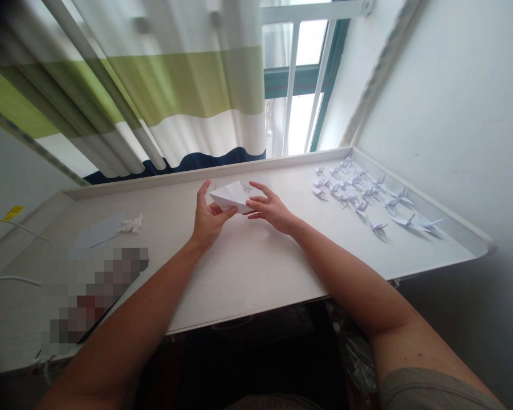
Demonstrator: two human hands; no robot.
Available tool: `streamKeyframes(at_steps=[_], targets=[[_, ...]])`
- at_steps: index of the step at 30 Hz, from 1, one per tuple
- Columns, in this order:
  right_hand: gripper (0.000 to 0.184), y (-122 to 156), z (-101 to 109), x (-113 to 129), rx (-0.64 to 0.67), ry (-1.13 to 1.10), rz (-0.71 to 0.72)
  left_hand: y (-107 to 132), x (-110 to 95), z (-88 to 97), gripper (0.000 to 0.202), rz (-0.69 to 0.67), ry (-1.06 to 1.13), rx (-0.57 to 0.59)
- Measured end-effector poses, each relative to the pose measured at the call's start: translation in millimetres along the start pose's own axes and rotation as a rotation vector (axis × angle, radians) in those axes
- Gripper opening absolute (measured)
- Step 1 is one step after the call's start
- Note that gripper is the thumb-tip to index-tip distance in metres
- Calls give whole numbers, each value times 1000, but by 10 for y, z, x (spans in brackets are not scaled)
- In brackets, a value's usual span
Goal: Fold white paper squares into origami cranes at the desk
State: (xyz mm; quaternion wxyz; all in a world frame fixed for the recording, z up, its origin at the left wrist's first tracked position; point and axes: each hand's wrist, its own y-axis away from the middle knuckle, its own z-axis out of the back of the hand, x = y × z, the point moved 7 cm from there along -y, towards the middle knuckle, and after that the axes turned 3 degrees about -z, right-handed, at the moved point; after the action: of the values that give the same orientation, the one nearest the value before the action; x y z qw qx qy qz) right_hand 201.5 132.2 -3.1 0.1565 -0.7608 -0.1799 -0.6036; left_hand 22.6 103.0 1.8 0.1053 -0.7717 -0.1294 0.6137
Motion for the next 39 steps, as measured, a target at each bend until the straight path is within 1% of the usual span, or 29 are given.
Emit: streamKeyframes(at_steps=[3, 6, 8, 9, 10, 13, 15, 17, 19, 22, 26, 31, 35, 39], targets=[[85, 4, -47, 37, 6, 134, 108, 12, -12, -23, 130, 25, 4, 19], [105, 9, -58, 48, -17, 210, 176, 22, -8, -31, 130, 46, 14, 23], [111, 11, -43, 60, -47, 248, 206, 25, -3, -28, 131, 49, 14, 17], [108, 13, -38, 72, -58, 269, 225, 26, -1, -27, 131, 48, 10, 18], [101, 14, -35, 90, -68, 290, 250, 26, 2, -27, 130, 45, 3, 21], [67, 13, -38, 134, -78, 324, 295, 18, 8, -23, 123, 27, -32, 36], [53, 3, -41, 136, -72, 333, 279, 3, 9, -4, 106, 12, -54, 32], [47, -4, -31, 130, -79, 344, 247, -16, -4, 27, 82, -8, -76, 17], [44, -2, -13, 137, -100, 355, 229, -34, -26, 55, 62, -23, -92, 5], [42, 13, -1, 163, -120, 343, 226, -54, -57, 84, 50, -19, -78, -8], [43, 33, 15, 194, -133, 290, 234, -63, -63, 85, 47, 24, -5, -19], [46, 11, 34, 129, -90, 137, 165, -68, 2, 81, 42, 94, 80, -33], [50, -12, 10, 70, -60, -37, 94, -67, 19, 34, 41, 114, 147, 42], [50, -8, -50, 57, -46, -165, 36, -33, 47, -33, 48, 200, 279, 95]])
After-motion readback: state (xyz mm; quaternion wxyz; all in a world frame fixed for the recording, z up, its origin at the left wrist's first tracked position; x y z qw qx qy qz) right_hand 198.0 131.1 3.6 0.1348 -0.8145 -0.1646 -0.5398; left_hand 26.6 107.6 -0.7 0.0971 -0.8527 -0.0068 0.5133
